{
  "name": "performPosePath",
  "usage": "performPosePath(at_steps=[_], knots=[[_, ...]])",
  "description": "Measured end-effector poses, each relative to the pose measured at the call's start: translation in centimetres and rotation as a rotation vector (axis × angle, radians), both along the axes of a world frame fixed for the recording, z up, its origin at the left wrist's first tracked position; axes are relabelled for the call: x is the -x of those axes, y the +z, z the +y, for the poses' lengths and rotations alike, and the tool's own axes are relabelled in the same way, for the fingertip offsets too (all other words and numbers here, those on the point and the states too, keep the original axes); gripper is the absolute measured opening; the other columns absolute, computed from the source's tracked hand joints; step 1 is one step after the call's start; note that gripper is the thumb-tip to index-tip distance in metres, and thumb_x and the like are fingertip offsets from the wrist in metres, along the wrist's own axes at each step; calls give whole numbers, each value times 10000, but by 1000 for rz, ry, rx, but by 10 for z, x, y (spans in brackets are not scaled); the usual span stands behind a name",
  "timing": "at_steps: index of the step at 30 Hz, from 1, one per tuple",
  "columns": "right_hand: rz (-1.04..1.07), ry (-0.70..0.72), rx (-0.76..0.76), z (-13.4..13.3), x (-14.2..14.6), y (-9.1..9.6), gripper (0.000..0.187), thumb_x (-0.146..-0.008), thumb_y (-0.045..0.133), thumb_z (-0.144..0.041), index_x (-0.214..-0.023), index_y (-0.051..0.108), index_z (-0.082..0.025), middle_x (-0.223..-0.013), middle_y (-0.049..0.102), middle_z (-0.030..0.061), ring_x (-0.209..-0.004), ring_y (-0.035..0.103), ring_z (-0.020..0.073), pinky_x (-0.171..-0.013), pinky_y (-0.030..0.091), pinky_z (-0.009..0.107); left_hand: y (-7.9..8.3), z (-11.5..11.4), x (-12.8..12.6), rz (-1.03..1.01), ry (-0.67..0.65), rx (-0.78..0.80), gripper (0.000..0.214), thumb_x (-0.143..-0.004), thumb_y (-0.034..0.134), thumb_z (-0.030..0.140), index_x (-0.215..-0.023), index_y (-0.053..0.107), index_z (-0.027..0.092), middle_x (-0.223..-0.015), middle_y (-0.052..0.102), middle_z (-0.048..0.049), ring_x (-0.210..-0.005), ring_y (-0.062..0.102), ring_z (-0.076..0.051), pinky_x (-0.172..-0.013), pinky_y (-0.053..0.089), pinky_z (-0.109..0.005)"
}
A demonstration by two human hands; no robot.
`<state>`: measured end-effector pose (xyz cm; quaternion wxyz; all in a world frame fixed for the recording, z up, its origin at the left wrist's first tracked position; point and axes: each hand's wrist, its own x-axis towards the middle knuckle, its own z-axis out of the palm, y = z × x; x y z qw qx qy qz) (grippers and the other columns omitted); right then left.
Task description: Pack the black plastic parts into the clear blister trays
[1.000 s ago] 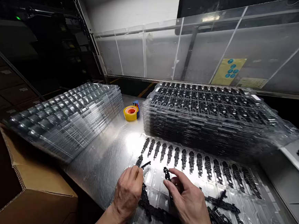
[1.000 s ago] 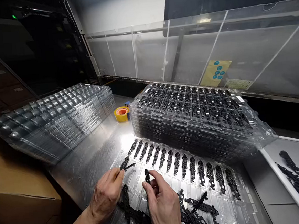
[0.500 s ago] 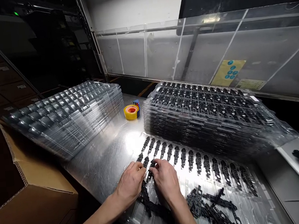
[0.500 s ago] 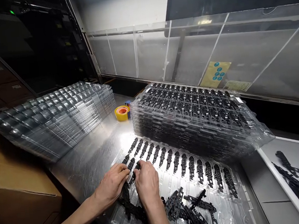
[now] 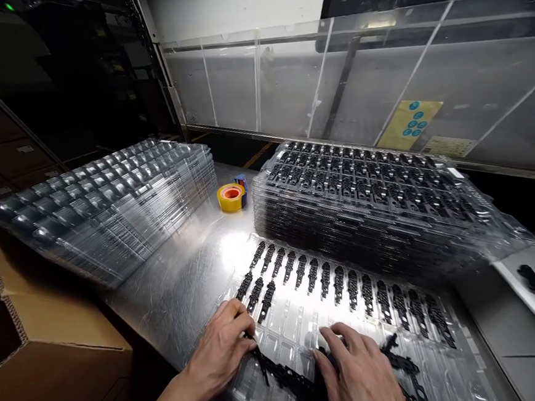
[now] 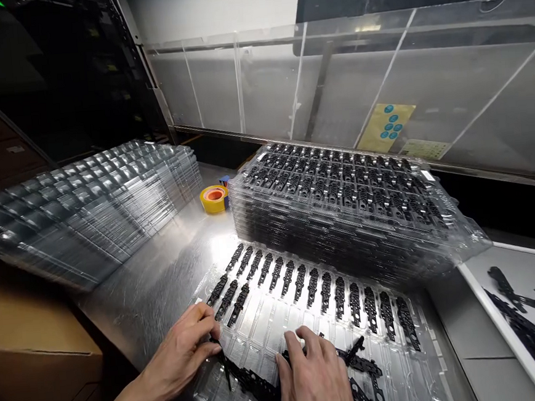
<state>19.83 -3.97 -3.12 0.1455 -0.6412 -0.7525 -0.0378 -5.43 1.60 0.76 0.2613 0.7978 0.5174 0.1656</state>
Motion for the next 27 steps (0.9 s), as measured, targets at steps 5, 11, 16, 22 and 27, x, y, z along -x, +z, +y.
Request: performPosePath(at_steps=[5,11,16,22,27], knots=[[-90,36,5,-17,-23,-16,291,-858,540,-401,-1093,653,-270,-1104,664,73,-919,621,301,-675,539,388,15,22,-1,-101,-86,41,144,-822,567,52,-792,651,165,-785,618,-6,-735,571,-127,-670,438,-235],[11,94,113,-22,-32,-8,306,-856,564,-340,-1146,620,-262,-1200,628,53,-994,621,255,-722,554,315,34,66,-43,44,-252,-2,282,-841,512,35,-900,734,199,-911,651,-35,-804,596,-139,-700,444,-240],[198,21,115,-23,-34,-7,126,-881,521,-266,-936,633,-249,-1136,639,56,-971,626,216,-710,543,271,42,70,-52,21,-377,-8,176,-784,605,86,-839,728,200,-952,625,-20,-850,580,-144,-749,446,-242],[530,-51,-1,-23,-25,15,194,-950,452,-343,-890,601,-235,-868,650,54,-759,618,169,-648,503,257,41,79,-47,17,-409,48,468,-709,483,-35,-1063,649,222,-1000,618,-21,-917,575,-158,-811,458,-269],[511,-37,-218,-11,-11,39,123,-910,544,-304,-944,627,-220,-854,654,63,-795,586,196,-714,470,307,23,91,-61,101,-407,69,547,-623,502,-36,-1093,612,222,-1012,596,-22,-913,568,-171,-788,473,-270]])
